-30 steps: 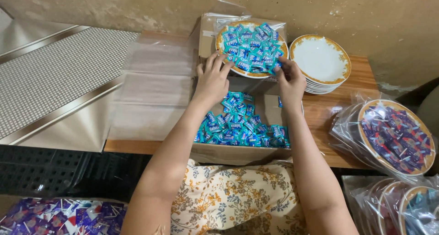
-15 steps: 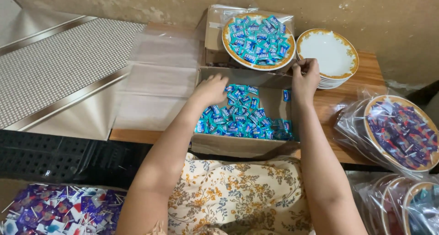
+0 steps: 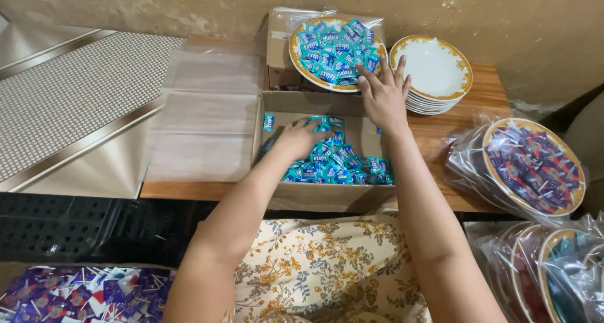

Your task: Arranging wrapped candies onto a decorative plate from a bulk box for packaging.

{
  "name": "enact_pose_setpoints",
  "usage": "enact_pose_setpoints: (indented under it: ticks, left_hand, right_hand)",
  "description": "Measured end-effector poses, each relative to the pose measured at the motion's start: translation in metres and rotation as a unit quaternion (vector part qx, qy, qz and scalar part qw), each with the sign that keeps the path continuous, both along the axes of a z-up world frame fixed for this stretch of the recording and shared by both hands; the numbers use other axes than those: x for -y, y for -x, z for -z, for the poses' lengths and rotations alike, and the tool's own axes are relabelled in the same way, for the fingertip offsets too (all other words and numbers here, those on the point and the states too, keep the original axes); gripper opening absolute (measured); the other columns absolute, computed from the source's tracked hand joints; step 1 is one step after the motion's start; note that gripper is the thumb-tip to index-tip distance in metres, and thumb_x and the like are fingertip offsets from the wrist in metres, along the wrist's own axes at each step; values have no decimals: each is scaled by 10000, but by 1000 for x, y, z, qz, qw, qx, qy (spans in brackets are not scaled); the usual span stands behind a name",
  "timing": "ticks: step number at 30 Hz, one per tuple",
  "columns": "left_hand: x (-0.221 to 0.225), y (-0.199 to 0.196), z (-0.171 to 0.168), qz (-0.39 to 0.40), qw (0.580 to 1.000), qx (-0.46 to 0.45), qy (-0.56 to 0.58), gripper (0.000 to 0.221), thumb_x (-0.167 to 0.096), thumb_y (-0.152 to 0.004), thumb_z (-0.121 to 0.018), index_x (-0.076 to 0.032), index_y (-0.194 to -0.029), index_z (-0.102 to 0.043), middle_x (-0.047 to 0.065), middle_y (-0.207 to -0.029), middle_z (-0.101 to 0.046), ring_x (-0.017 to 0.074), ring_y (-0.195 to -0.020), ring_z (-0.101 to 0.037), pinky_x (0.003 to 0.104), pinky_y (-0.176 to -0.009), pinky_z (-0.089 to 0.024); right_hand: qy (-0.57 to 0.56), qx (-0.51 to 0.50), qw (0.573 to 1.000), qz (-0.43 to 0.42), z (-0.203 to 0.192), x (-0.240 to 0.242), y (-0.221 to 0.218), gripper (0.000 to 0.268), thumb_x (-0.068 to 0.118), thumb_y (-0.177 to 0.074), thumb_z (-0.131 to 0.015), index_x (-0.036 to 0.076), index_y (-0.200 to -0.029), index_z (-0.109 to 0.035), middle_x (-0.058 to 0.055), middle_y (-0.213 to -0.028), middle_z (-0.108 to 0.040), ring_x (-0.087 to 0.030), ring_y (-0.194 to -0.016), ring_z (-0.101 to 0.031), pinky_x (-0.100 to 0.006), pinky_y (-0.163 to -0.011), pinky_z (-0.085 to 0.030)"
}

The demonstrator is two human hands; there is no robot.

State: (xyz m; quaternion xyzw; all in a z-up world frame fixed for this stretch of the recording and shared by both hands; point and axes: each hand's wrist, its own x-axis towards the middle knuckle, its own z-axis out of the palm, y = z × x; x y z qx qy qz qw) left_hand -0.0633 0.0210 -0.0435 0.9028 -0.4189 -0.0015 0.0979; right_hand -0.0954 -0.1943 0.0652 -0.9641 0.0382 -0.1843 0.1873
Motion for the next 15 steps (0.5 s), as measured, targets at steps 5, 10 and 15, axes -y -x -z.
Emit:
enact_pose_setpoints:
  ticks: [5,10,15]
  left_hand:
    - [2,-19,40,16,994,106,20,392,-51,-912,-629,-266,-1229,-710,111,-1262,-641,409,-1155,-627,541,-820,-549]
    - [-10,-21,29,43,980,182,64,296,-3,-857,-671,-199,-1054,-772,100,-1050,-721,332,-946,-700,428,-702,-580]
    - [-22,-22,22,16,980,194,29,279,-9,-844,-629,-195,-991,-775,26,-909,-749,244,-848,-723,385,-707,-570]
  right_hand:
    - [25,-13,999,41,20,0,-24,445,540,-1103,-329,347,-1407,-590,-84,-1513,-504,-400,-1533,-127,-740,-1173,-28]
    - [55,43,997,32,49,15,-48,400,488,-1099,-395,298,-1381,-606,-63,-1363,-623,-351,-1491,-309,-771,-1148,-62]
    - [61,33,996,57,57,17,-60,368,518,-1066,-436,325,-1325,-613,-82,-1299,-629,-321,-1451,-352,-773,-1139,-87]
